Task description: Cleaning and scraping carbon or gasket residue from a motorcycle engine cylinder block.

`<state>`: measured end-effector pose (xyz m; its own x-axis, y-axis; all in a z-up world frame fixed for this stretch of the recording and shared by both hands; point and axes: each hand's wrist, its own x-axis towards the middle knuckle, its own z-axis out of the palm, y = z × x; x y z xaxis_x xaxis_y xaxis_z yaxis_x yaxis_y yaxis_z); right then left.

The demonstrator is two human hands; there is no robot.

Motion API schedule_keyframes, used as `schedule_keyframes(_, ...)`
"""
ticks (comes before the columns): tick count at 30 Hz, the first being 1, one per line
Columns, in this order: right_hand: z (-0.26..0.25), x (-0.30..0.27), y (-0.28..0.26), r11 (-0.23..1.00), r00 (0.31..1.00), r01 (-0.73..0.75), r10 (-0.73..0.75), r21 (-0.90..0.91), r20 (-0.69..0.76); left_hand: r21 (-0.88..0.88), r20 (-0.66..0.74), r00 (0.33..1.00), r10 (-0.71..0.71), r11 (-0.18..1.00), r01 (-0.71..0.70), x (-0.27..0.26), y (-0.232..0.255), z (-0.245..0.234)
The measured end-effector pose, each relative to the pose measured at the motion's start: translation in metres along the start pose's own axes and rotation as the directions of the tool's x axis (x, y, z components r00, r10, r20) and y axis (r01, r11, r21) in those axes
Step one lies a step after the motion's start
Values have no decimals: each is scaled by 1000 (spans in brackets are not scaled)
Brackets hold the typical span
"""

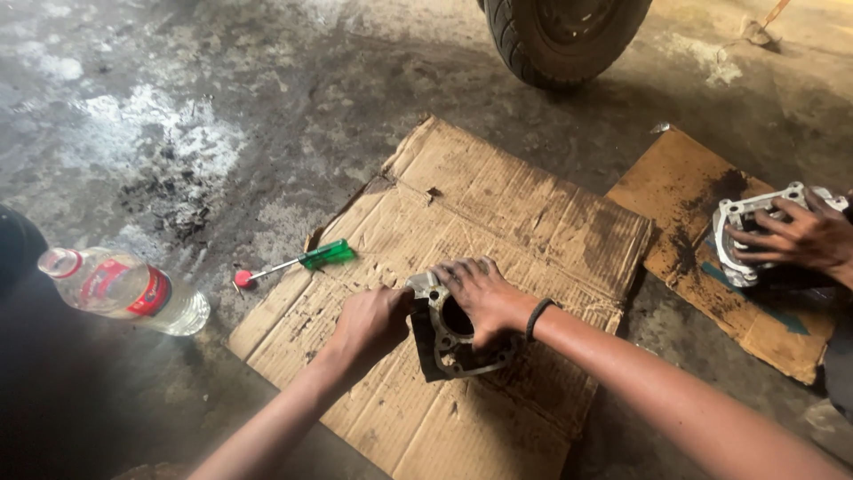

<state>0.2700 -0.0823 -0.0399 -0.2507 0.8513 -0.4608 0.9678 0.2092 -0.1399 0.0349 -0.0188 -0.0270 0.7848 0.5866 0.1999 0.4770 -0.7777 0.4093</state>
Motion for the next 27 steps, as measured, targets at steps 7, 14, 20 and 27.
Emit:
schedule_keyframes(7,23,15,17,998,997,54,-54,-15,-53,315,62,996,-59,948,36,-21,-54,92)
schedule_keyframes(14,37,13,13,982,993,81,-94,-169,-71,-46,20,999,41,998,-40,-35,2,8)
schedule_keyframes(20,15,2,12,985,997,38,-47,-166,-54,-55,35,981,-191,980,192,-15,-10,0)
schedule_keyframes(27,6,-1,0,978,998,-28,38,-206,46,34,-4,999,-35,999,35,-22,-2,13)
